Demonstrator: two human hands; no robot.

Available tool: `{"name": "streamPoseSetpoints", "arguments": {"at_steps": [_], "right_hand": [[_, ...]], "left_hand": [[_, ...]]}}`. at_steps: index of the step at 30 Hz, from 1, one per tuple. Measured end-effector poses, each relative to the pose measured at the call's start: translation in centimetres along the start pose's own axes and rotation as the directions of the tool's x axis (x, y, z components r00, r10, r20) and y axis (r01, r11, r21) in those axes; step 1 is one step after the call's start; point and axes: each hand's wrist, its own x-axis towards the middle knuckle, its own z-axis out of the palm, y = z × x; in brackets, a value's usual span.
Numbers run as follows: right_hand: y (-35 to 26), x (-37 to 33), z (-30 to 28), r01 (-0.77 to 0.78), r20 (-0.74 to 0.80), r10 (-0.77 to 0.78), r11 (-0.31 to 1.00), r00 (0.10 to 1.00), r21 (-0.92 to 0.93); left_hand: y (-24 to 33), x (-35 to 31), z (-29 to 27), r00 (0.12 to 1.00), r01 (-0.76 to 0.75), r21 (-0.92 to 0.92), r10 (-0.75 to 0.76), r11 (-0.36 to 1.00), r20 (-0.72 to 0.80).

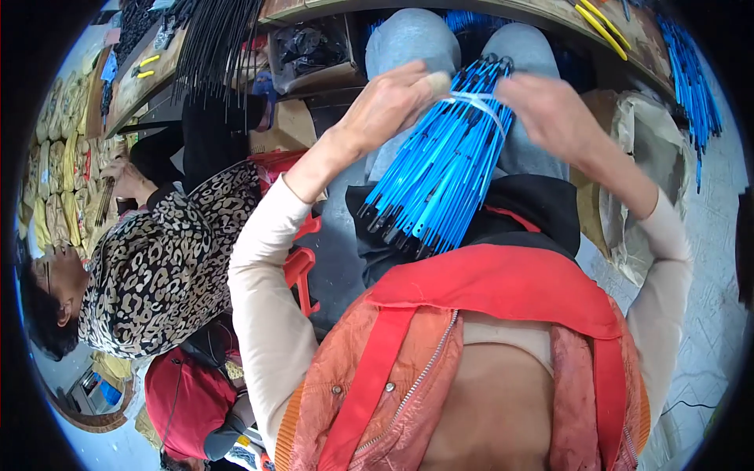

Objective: Bundling and securing small blue and black plastic components with ties and rubber bands.

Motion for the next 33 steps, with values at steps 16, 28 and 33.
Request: {"name": "streamPoseSetpoints", "arguments": {"at_steps": [16,28,33], "right_hand": [[-4.7,-4.0,1.6,-0.181,0.031,0.380,0.365,0.924,0.913],[-10.2,-8.3,2.5,-0.099,-0.029,0.431,0.273,0.902,0.957],[-12.0,-10.0,3.0,-0.069,-0.088,0.445,0.325,0.891,0.943]], "left_hand": [[4.9,-0.5,0.9,0.882,0.232,-0.948,-0.364,-0.218,0.300],[11.2,-1.1,3.1,0.749,0.071,-0.914,-0.583,-0.399,0.313],[11.6,-3.1,3.6,0.742,0.043,-0.869,-0.566,-0.493,0.358]]}}
